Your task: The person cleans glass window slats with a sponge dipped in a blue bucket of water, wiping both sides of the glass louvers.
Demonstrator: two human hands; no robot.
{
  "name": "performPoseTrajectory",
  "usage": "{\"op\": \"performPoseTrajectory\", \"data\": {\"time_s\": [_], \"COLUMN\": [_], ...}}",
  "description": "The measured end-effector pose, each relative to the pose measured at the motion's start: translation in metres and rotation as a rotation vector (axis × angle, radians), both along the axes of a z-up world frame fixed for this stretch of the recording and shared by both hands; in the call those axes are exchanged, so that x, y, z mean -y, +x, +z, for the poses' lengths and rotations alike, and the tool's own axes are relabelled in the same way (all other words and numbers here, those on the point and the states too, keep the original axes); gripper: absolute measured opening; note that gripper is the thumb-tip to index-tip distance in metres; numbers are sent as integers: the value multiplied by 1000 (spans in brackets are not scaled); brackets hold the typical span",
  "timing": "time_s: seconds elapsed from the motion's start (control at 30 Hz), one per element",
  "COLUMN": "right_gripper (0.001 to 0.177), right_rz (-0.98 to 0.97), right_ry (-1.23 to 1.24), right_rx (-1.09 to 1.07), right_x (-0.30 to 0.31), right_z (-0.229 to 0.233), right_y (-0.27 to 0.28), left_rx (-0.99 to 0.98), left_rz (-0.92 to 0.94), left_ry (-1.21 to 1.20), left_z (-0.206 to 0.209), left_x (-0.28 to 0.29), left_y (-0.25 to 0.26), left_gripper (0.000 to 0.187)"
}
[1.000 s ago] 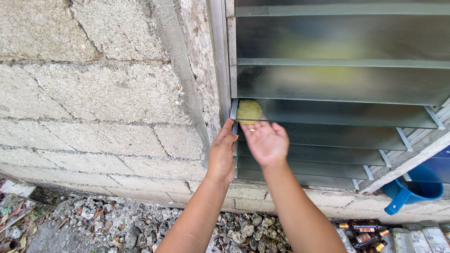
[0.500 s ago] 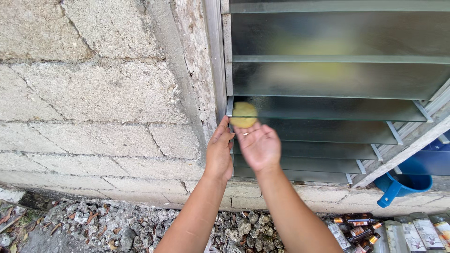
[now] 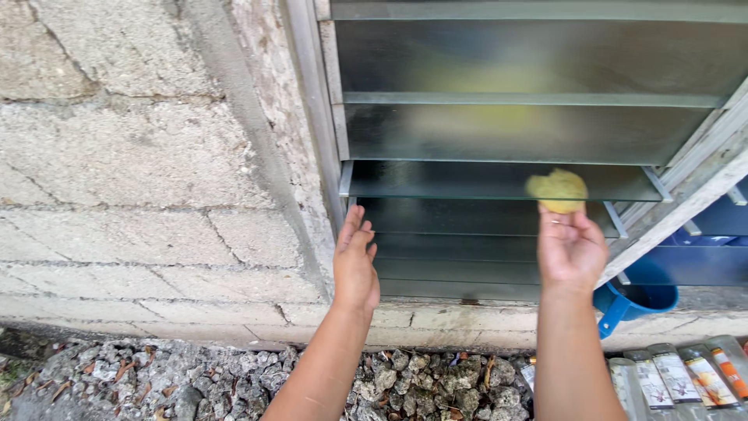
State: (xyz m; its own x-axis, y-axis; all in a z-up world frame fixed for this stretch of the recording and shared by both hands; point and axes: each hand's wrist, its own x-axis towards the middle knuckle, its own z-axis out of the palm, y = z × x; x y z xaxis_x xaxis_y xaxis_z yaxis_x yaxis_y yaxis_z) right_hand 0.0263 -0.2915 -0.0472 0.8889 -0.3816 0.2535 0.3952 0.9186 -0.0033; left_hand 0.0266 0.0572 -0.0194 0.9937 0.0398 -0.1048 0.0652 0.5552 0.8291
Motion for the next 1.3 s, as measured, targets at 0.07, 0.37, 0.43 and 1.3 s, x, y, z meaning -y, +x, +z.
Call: {"op": "performPoseTrajectory", "data": {"time_s": [0.07, 0.37, 0.43, 1.3], "right_gripper": [51, 32, 26, 52], "right_rz": [-91, -222, -130, -64], "right_ry": [53, 270, 299, -9], "right_rx": [-61, -232, -195, -174], "right_x": [40, 103, 101, 65], "right_z": [-10, -51, -57, -7], "right_y": [-2, 7, 20, -31], "left_rx": [-10, -70, -74, -66], "left_rz": [-17, -57, -45, -125], "left_ry": [0, -4, -4, -67], "left_z": [-5, -9, -9, -7], "left_x": [16, 34, 33, 52], "left_y": [-3, -13, -16, -31], "left_gripper": [66, 62, 61, 57]}}
